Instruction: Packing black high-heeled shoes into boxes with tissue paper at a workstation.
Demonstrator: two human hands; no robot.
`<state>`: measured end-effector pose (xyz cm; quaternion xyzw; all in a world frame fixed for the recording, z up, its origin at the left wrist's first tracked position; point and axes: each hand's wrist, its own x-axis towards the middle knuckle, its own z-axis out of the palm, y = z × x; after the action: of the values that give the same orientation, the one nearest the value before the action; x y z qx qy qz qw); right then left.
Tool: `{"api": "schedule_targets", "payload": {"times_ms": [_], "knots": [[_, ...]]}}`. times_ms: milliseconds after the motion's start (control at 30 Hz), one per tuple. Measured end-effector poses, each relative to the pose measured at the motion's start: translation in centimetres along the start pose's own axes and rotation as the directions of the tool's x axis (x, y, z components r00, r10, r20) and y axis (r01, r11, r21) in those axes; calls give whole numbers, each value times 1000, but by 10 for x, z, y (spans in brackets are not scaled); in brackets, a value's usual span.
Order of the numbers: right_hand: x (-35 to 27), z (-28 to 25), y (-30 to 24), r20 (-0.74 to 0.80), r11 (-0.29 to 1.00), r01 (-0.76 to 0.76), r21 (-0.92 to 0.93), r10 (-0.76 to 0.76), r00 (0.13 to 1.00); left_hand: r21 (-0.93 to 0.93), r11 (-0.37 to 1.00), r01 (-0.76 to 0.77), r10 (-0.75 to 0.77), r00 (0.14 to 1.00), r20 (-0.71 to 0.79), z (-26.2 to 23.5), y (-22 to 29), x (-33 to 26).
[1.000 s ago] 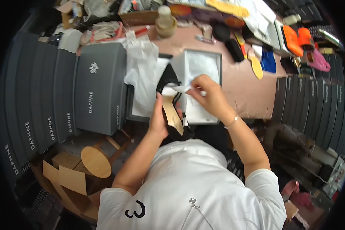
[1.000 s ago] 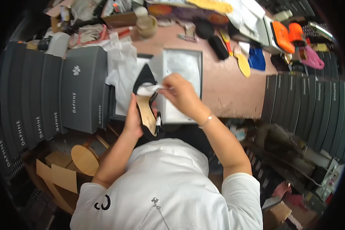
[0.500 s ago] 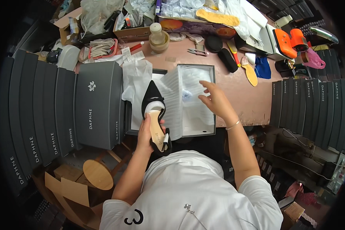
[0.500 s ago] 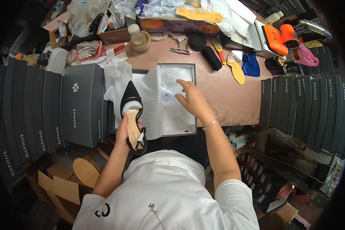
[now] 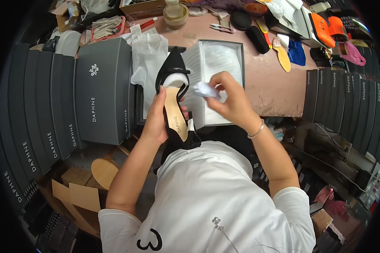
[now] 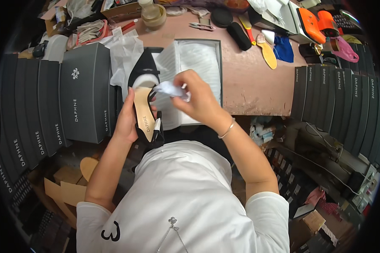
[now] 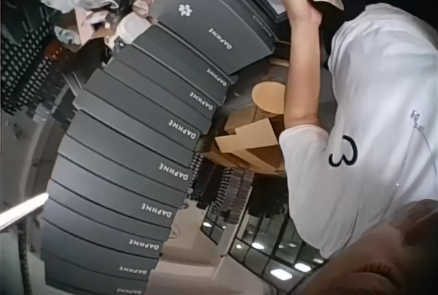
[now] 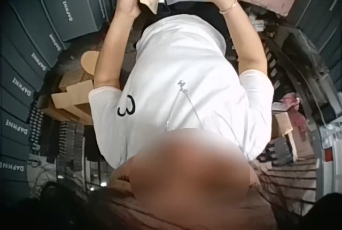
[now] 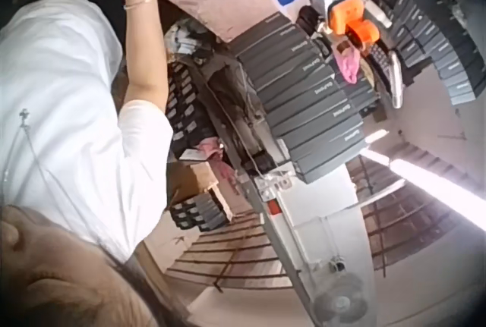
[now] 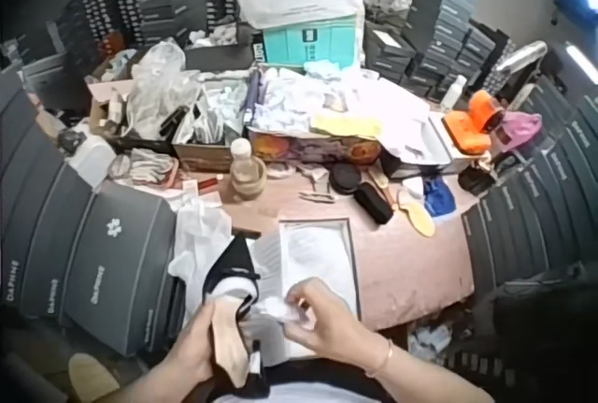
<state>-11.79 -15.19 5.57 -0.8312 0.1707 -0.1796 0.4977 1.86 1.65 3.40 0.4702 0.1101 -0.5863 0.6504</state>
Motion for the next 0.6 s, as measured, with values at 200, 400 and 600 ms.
{"api": "schedule_targets", "payload": {"times_ms": [200, 400, 600], "knots": [[-5, 40, -1, -212, 926, 109, -361, -195, 958, 204, 966, -156, 134, 984, 119, 37, -5, -8], [-16, 39, 1, -112, 971, 99, -217, -126, 986, 76, 997, -32, 23, 993, 112, 26, -25, 0], [-25, 44, -1, 120, 945, -91, -313, 135, 984, -118, 992, 45, -24, 984, 175, -5, -58, 7]]}}
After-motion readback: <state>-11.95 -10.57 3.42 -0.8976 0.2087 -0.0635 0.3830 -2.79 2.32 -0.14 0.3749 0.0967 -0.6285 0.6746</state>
